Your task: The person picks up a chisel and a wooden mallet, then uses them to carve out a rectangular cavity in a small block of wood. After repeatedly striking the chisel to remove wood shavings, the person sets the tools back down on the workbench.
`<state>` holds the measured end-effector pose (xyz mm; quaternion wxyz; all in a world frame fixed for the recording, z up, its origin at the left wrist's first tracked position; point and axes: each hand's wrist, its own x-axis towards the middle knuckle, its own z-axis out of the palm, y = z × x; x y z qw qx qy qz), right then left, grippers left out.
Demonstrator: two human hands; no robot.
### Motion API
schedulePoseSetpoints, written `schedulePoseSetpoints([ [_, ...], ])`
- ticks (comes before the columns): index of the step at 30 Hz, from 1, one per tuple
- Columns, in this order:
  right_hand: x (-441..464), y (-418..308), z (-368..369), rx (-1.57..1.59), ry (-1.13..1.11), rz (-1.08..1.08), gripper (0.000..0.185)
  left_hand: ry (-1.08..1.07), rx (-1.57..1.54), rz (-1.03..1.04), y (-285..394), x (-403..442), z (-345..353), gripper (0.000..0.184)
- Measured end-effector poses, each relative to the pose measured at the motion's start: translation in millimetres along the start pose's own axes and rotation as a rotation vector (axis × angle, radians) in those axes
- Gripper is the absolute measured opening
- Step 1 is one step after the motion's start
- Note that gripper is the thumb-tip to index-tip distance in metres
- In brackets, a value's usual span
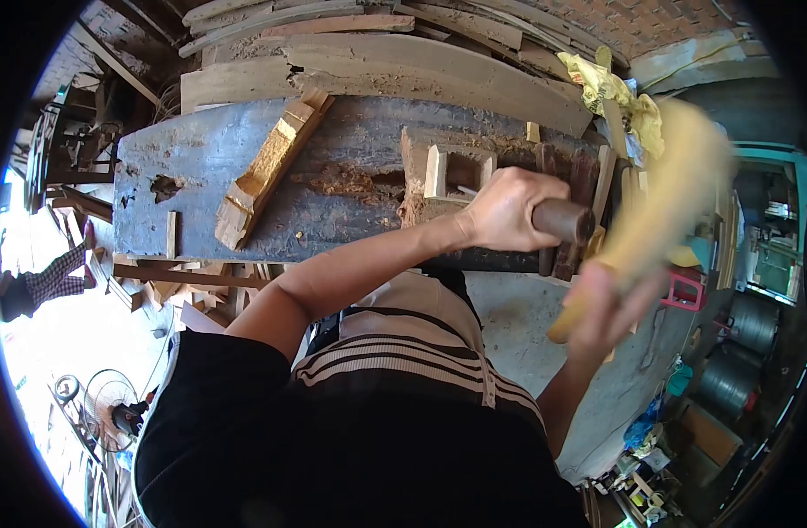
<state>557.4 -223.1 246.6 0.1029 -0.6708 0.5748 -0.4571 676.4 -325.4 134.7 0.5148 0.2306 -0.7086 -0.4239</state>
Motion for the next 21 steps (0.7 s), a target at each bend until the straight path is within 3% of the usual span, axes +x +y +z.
schedulePoseSetpoints([
  [1,5.3,9.8,-6.3,-0.440,-0.194,-0.243,0.071,0.045,0.029,0.052,2.7,-3.0,3.4,0.024],
  [3,-9.2,3.5,-8.3,-0.322,-0.165,-0.124,0.071,0.017,0.007,0.046,5.1,-7.6,6.0,0.025],
  [5,-25.2,-9.9,-11.3,0.143,0.019,0.551,0.068,0.007,0.023,0.048,7.4,-7.5,1.4,0.025],
  [7,-32.3,1.3,-12.0,0.257,0.053,0.553,0.066,-0.015,0.034,0.038,8.2,-12.8,0.4,0.026],
  [9,-15.3,3.0,1.4,-0.286,-0.133,-0.069,0.065,0.030,0.010,0.071,4.1,-9.0,0.9,0.026],
  [10,-19.3,-6.4,2.7,-0.008,-0.130,0.213,0.075,0.050,-0.001,0.071,5.6,-7.4,-0.5,0.024],
  [13,-25.9,-2.8,2.4,0.123,-0.054,0.373,0.074,-0.013,-0.001,-0.040,3.6,1.6,-16.3,0.021],
  [15,-29.6,3.3,2.0,0.167,0.020,0.410,0.072,0.137,-0.189,-0.130,7.1,15.2,-27.7,0.016],
  [17,-33.3,5.0,-2.9,0.292,0.013,0.660,0.071,0.257,-0.257,-0.261,6.4,27.2,-39.1,0.016],
  [21,-29.6,11.9,3.4,0.219,0.065,0.430,0.066,0.225,-0.225,-0.342,-1.6,33.6,-44.7,0.016],
])
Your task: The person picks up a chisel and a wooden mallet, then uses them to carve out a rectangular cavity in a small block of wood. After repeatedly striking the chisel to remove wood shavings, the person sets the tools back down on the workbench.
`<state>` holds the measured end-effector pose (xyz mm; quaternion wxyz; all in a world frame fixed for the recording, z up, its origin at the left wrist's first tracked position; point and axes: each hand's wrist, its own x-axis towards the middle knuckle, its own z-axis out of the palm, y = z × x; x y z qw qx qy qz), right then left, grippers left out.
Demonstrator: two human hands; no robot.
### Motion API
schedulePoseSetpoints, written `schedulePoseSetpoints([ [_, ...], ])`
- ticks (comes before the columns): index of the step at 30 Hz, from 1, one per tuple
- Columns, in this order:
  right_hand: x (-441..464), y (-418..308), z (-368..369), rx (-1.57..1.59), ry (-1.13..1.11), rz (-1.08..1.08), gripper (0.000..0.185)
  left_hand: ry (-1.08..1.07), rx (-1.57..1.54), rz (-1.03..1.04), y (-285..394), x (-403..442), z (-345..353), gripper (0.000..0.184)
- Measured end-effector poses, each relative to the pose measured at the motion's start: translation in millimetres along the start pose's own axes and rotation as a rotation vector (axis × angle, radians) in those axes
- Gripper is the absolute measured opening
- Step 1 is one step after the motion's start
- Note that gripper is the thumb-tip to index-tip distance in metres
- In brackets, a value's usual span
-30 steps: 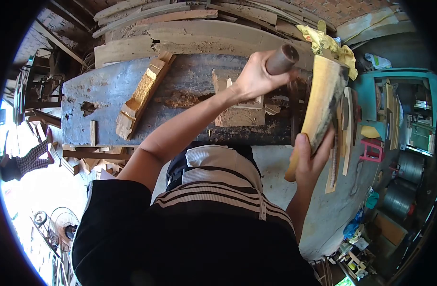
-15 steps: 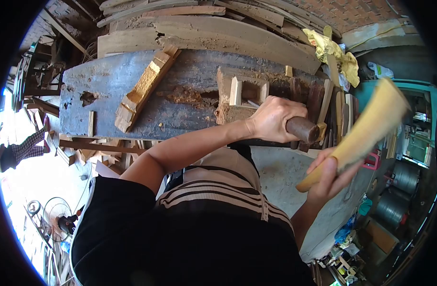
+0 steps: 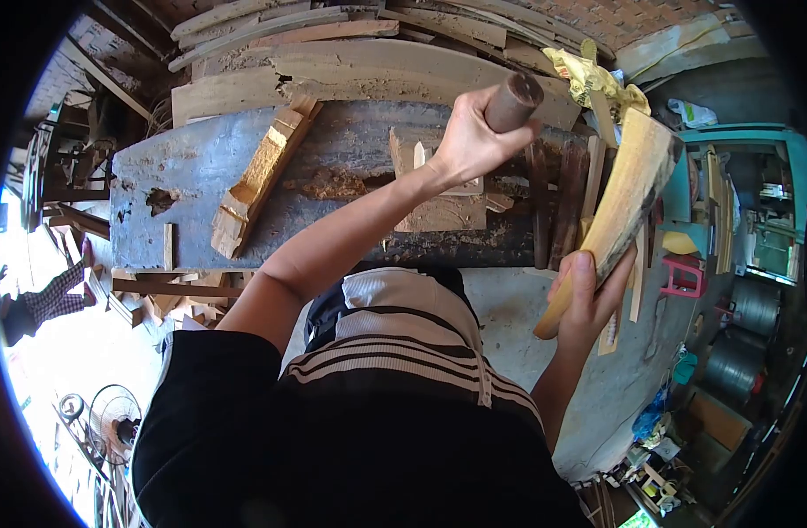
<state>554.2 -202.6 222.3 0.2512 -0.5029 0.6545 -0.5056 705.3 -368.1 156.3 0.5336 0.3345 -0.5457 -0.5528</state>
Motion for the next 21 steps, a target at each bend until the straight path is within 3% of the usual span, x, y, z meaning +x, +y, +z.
schedulePoseSetpoints([
  [4,5.0,-2.5,-3.4,-0.149,-0.070,-0.132,0.059,-0.044,-0.007,0.103,-9.2,-12.4,15.1,0.015],
  [7,8.3,-28.5,5.8,0.206,0.063,-0.218,0.056,-0.122,0.132,0.187,-13.0,-21.2,24.2,0.037],
  [8,10.3,-27.2,5.4,0.208,0.061,-0.220,0.056,-0.134,0.183,0.206,-17.5,-25.6,27.5,0.033],
  [10,13.1,-26.7,4.0,-0.175,0.018,-0.212,0.064,-0.152,0.213,0.309,-18.1,-31.9,35.3,0.026],
  [11,20.5,-29.4,5.8,-0.374,-0.166,-0.270,0.068,-0.114,0.174,0.390,-18.8,-34.4,41.4,0.022],
  [14,20.3,-23.0,-0.5,-0.307,-0.111,-0.317,0.070,-0.159,0.171,0.324,-15.8,-37.3,40.8,0.022],
  [16,8.4,-26.1,0.3,-0.064,0.038,-0.148,0.073,-0.157,0.186,0.337,-21.1,-40.4,42.3,0.022],
  [18,8.1,-26.9,5.3,-0.151,-0.017,-0.155,0.073,-0.205,0.204,0.297,-19.5,-44.7,40.1,0.021],
  [19,12.3,-24.7,5.1,-0.331,-0.151,-0.237,0.073,-0.176,0.169,0.312,-19.5,-43.7,39.5,0.021],
  [21,16.4,-19.6,3.0,-0.306,-0.168,-0.257,0.072,-0.152,0.158,0.363,-20.9,-35.6,36.8,0.020],
])
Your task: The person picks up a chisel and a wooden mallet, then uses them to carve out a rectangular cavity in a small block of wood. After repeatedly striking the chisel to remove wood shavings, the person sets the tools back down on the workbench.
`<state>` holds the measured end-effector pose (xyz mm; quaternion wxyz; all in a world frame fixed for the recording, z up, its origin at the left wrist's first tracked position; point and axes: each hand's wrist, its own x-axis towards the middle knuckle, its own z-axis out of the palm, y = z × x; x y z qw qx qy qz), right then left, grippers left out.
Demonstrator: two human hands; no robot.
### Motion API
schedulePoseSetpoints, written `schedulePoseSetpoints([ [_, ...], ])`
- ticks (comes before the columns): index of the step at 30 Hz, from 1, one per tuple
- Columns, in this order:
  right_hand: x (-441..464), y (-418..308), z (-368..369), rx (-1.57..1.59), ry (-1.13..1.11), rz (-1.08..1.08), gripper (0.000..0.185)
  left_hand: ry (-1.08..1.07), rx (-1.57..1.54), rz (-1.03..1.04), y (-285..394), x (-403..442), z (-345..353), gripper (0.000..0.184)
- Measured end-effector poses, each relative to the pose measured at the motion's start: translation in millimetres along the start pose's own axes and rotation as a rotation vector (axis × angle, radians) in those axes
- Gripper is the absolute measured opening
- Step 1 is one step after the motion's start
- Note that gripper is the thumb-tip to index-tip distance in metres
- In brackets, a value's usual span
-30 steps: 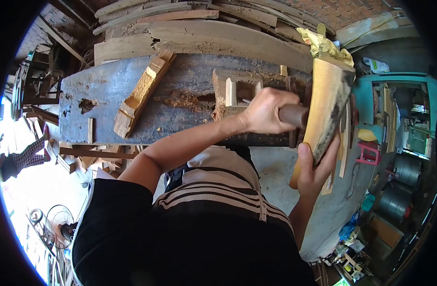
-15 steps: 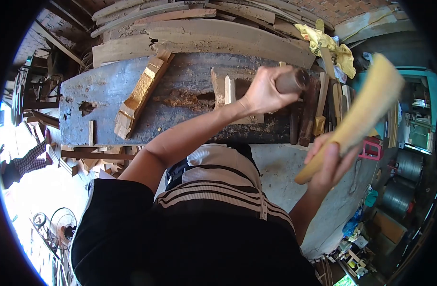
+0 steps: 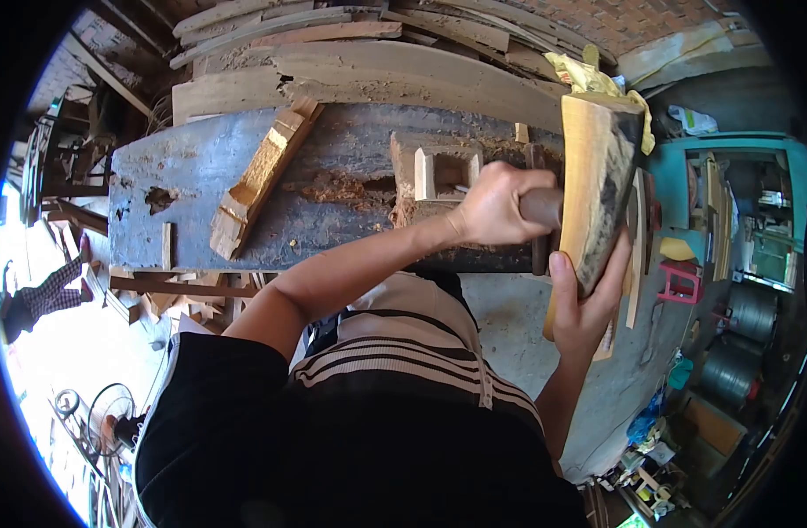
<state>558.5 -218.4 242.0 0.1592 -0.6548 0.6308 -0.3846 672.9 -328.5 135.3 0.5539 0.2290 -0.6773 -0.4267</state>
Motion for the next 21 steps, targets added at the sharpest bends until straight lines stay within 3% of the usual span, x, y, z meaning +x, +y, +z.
schedulePoseSetpoints([
  [3,-5.2,4.3,3.5,0.106,0.051,0.058,0.071,0.111,-0.234,-0.241,1.9,21.8,-19.4,0.025],
  [7,-14.0,9.2,3.3,0.269,0.166,0.264,0.071,0.453,-0.216,-0.318,2.7,47.2,-47.1,0.036],
  [15,-20.7,14.8,8.0,0.311,0.144,0.294,0.069,0.356,-0.008,-0.192,-14.3,19.5,-39.5,0.042],
  [18,-16.3,13.4,8.3,0.304,0.118,0.265,0.067,0.199,0.219,-0.102,-13.0,13.2,-34.2,0.049],
  [21,-7.2,16.0,-1.5,0.283,0.176,0.211,0.068,0.020,0.257,-0.047,-7.1,12.0,-21.8,0.054],
])
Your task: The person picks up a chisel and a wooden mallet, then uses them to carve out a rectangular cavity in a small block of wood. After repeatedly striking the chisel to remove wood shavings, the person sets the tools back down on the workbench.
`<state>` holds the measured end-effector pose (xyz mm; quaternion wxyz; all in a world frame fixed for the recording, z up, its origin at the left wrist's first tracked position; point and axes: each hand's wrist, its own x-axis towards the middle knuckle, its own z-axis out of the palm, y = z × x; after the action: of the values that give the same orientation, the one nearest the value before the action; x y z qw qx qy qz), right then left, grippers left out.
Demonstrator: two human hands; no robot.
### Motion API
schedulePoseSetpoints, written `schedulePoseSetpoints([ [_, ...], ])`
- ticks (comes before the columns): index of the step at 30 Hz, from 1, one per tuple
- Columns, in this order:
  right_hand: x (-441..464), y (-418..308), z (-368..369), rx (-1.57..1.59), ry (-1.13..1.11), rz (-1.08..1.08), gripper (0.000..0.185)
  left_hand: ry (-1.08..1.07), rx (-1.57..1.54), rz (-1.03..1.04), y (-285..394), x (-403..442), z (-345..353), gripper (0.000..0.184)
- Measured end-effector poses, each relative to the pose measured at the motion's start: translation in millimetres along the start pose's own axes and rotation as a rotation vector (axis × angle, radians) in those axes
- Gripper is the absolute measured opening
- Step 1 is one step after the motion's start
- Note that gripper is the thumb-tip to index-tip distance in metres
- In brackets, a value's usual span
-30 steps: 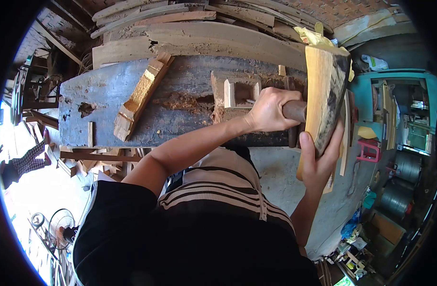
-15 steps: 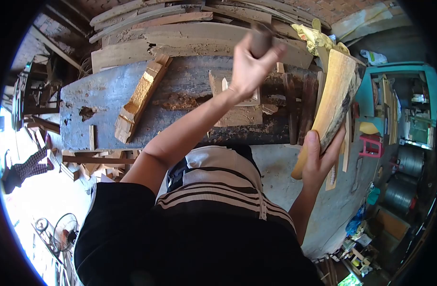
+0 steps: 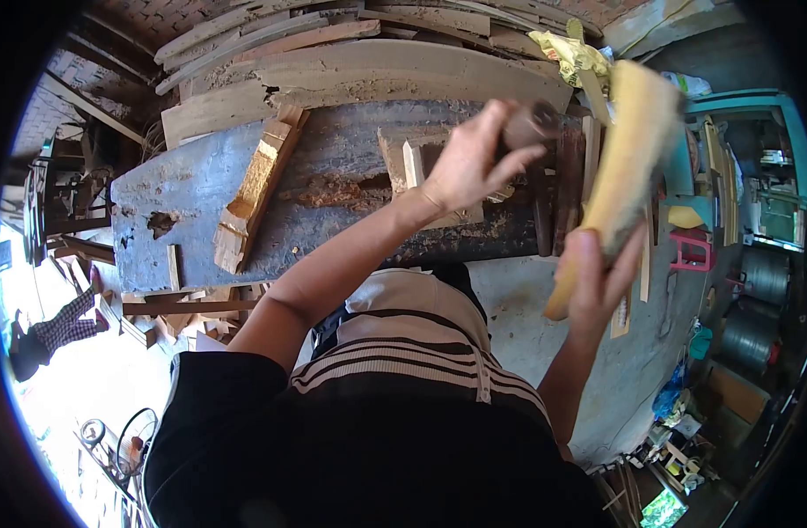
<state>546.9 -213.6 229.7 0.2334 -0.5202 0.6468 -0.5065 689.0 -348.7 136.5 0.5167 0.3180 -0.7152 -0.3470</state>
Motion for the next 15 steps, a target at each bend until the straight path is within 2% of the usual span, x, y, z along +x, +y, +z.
schedulePoseSetpoints([
  [1,4.1,-15.4,7.4,0.140,0.046,-0.020,0.056,-0.080,-0.042,-0.045,6.4,-0.9,4.4,0.054],
  [4,20.0,-16.1,-4.1,-0.016,0.064,-0.179,0.057,-0.129,-0.004,0.152,8.4,-2.8,23.4,0.049],
  [6,29.4,-7.8,-7.3,-0.590,-0.096,-0.374,0.059,-0.148,0.073,0.227,11.4,-6.9,31.0,0.049],
  [7,26.5,-13.8,-8.0,-0.429,-0.090,-0.226,0.067,-0.158,0.080,0.230,13.6,-8.9,33.2,0.049],
  [8,26.7,-14.5,-11.9,-0.430,-0.096,-0.233,0.067,-0.164,0.090,0.232,14.1,-8.1,35.0,0.049],
  [10,25.9,-13.4,-20.6,-0.219,-0.027,-0.164,0.067,-0.194,0.082,0.224,12.8,-8.1,35.1,0.050],
  [11,21.8,-15.7,-20.1,-0.072,0.088,-0.054,0.067,-0.234,0.071,0.218,12.7,-10.1,34.5,0.052],
  [12,21.1,-18.9,-21.2,0.012,0.091,-0.005,0.066,-0.232,0.074,0.211,13.2,-12.3,33.3,0.052],
  [14,23.6,-19.4,-14.5,-0.269,-0.126,-0.002,0.068,-0.225,0.092,0.201,15.2,-12.0,30.5,0.051],
  [15,22.1,-14.7,-10.3,-0.406,-0.126,-0.216,0.070,-0.231,0.090,0.213,15.6,-10.8,28.4,0.051],
])
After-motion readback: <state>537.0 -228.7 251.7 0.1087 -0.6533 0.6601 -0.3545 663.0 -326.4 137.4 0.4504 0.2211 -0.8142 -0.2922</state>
